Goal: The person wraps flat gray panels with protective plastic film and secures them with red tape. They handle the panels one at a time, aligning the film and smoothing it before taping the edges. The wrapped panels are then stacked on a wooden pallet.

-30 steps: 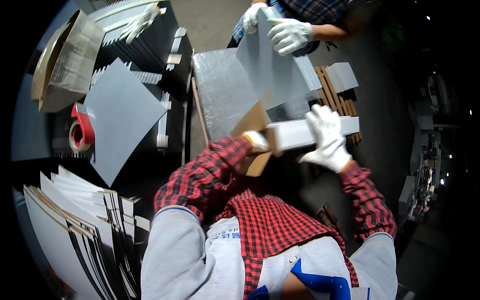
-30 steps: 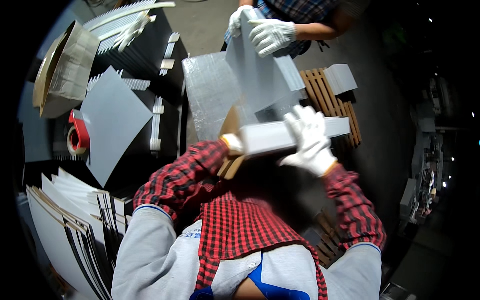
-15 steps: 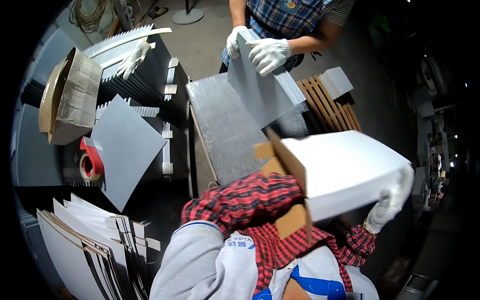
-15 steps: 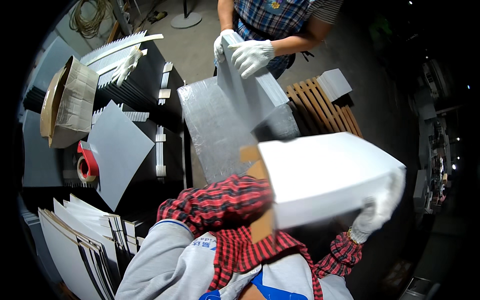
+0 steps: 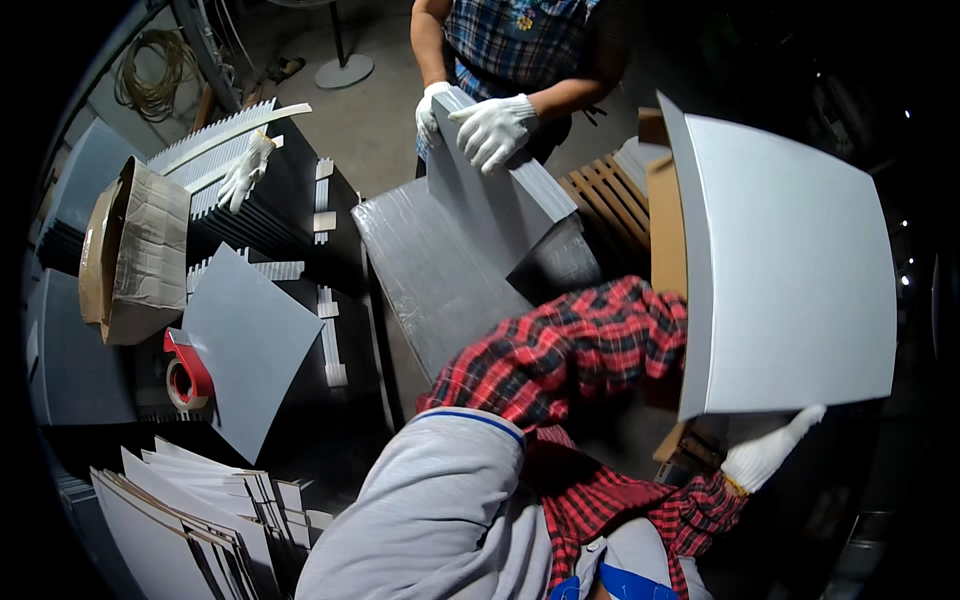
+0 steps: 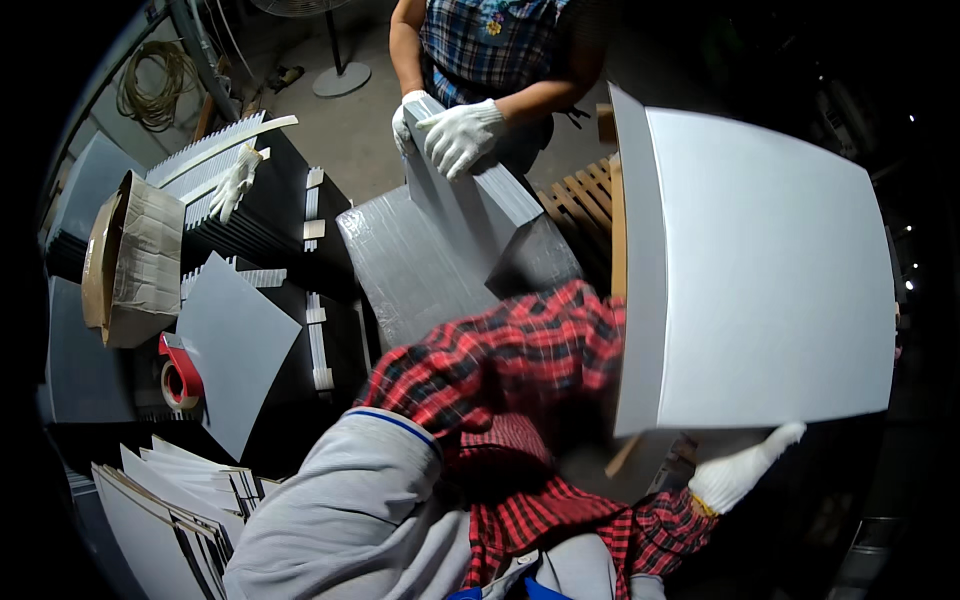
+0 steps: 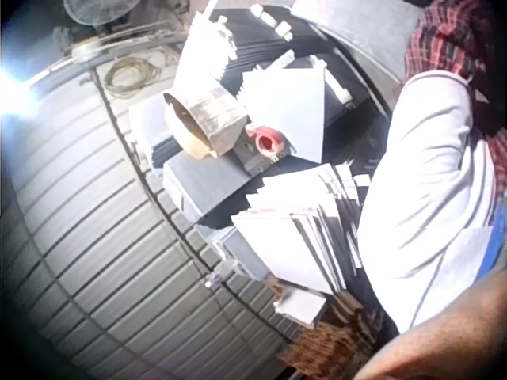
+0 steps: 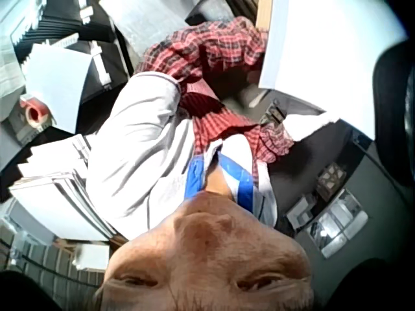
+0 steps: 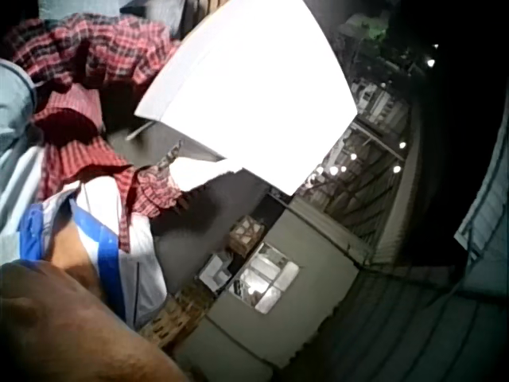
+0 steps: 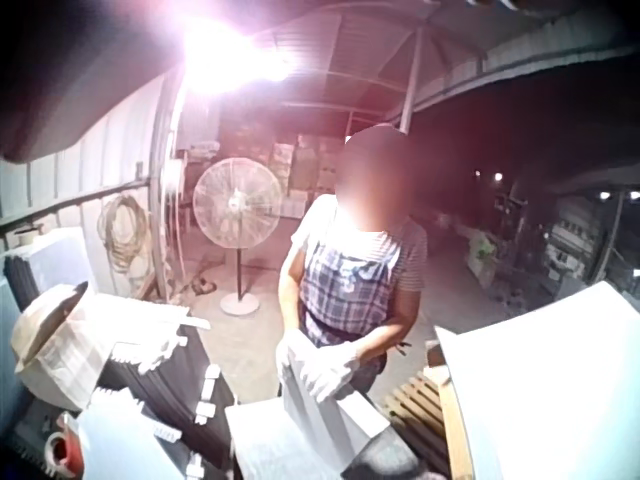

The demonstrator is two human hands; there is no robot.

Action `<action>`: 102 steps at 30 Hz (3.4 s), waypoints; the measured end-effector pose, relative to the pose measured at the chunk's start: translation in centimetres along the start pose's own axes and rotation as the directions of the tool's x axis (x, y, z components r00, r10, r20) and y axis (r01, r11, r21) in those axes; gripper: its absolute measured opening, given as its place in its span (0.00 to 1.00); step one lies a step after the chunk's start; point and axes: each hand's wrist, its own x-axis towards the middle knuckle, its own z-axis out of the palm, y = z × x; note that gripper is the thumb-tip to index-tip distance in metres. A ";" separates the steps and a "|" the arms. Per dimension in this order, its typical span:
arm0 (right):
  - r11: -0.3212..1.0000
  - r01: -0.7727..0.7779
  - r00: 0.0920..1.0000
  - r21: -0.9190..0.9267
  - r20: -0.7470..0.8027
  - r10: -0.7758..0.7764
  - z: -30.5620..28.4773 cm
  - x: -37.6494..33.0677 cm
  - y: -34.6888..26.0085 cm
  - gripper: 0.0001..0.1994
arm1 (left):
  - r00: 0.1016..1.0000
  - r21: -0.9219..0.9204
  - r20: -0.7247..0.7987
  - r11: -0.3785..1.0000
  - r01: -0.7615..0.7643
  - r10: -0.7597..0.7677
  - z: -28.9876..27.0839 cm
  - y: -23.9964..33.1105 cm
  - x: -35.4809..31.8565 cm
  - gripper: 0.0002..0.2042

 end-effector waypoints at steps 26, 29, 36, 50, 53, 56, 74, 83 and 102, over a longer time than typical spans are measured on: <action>0.910 0.318 0.922 -0.266 0.309 -0.232 -0.1 13.0 24.1 0.19 | 0.831 0.224 -0.343 0.897 -0.380 0.438 -16.2 16.7 -0.9 0.19; 0.324 0.791 0.610 -0.519 0.628 -0.484 -2.2 15.3 27.2 0.13 | 0.782 0.191 -0.484 0.919 -0.344 0.393 -14.9 19.4 -0.9 0.27; 0.156 0.828 0.547 -0.538 0.715 -0.436 -0.6 14.4 33.1 0.13 | 0.876 0.274 -0.441 0.959 -0.078 0.197 -20.8 28.8 0.9 0.45; 0.979 0.030 0.794 -0.202 0.600 0.100 6.9 5.1 22.0 0.07 | 0.928 0.986 -0.123 -0.066 0.156 0.351 -27.4 34.6 5.5 0.23; 0.956 0.160 0.794 -0.247 0.607 0.024 11.2 0.9 21.0 0.07 | 0.916 0.969 -0.022 -0.218 0.119 0.401 -27.0 35.6 5.0 0.22; 0.767 0.426 0.704 -0.480 0.708 0.051 15.4 0.5 21.9 0.09 | 0.890 0.966 -0.039 -0.209 0.149 0.454 -29.0 37.9 5.0 0.24; 0.956 0.075 0.489 -0.285 0.846 0.214 20.9 0.6 18.9 0.14 | 0.741 0.928 -0.103 -0.205 0.312 0.663 -39.2 36.7 5.8 0.20; 0.659 0.673 0.538 -0.337 0.834 -0.123 25.6 2.0 18.7 0.13 | 0.668 0.838 0.544 -0.375 -0.397 0.508 -12.7 46.8 3.5 0.19; 0.491 0.266 0.625 -0.830 0.536 0.567 19.2 2.7 37.3 0.30 | 0.710 0.673 0.633 -0.673 -0.307 0.309 -23.5 30.5 5.2 0.35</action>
